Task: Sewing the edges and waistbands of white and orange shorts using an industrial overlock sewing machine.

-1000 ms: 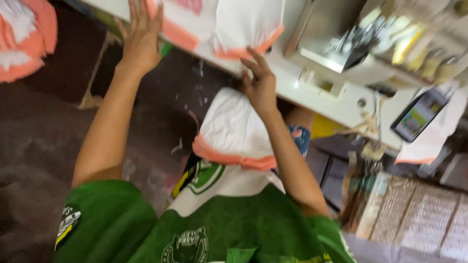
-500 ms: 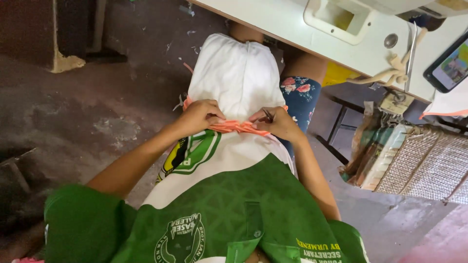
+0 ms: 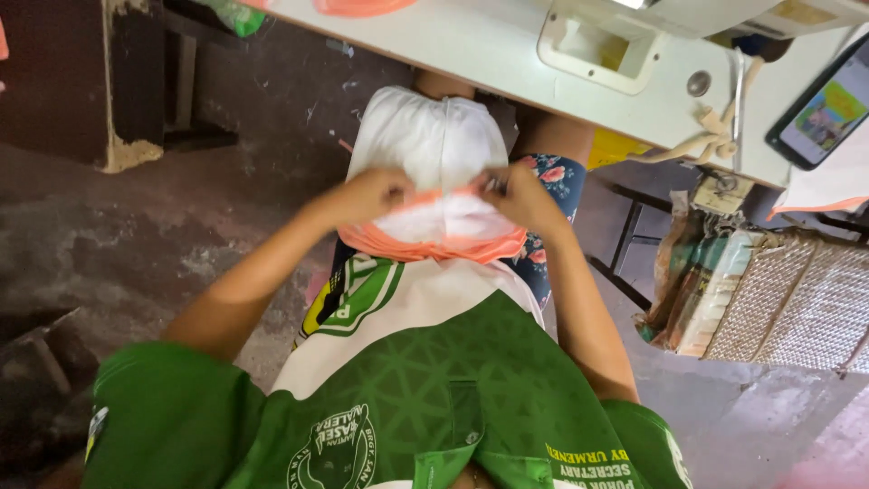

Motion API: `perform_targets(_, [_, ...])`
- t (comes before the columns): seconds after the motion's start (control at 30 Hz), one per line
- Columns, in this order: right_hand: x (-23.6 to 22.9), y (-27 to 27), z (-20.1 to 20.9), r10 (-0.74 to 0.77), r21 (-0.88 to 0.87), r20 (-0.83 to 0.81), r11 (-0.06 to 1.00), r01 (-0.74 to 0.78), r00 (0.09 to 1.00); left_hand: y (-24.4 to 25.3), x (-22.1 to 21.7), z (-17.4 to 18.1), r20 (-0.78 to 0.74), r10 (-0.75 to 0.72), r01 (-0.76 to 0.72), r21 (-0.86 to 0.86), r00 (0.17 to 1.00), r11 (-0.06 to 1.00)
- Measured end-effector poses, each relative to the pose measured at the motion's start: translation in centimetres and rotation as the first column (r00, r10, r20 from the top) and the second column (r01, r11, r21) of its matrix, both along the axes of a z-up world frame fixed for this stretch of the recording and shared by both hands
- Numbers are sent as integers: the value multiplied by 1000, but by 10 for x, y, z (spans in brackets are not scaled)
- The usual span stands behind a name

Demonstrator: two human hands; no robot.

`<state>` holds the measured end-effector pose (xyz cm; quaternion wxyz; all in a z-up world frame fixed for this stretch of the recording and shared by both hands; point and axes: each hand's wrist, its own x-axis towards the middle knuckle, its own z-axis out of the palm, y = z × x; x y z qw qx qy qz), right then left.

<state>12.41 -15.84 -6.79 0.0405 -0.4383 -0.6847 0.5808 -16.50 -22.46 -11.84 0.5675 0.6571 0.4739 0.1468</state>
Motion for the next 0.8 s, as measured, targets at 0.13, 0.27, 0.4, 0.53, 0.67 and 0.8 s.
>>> perform_targets(0.13, [-4,47,-91,-204,256,4,946,196,979,81,-16,-119,-88,99,-83,170,991,982])
perform_targets(0.27, [-7,46,-139,-227,269,-35,936,228,973,99,-17,-152,-86,158,-152,78,984,985])
perform_targets(0.4, [-11,30,-117,-285,125,-127,946,300,950,84,-16,-126,-42,183,-184,-23,982,983])
perform_targets(0.53, [14,19,-95,-88,57,-257,993,106,962,62,-17,-53,-47,-149,125,-332,988,935])
perform_targets(0.67, [4,25,-16,82,-127,-121,987,-97,989,65,-16,-39,52,-344,335,-404,937,851])
perform_targets(0.8, [-3,49,-114,-189,172,-75,965,200,979,92,-16,-71,-16,151,-151,-125,988,981])
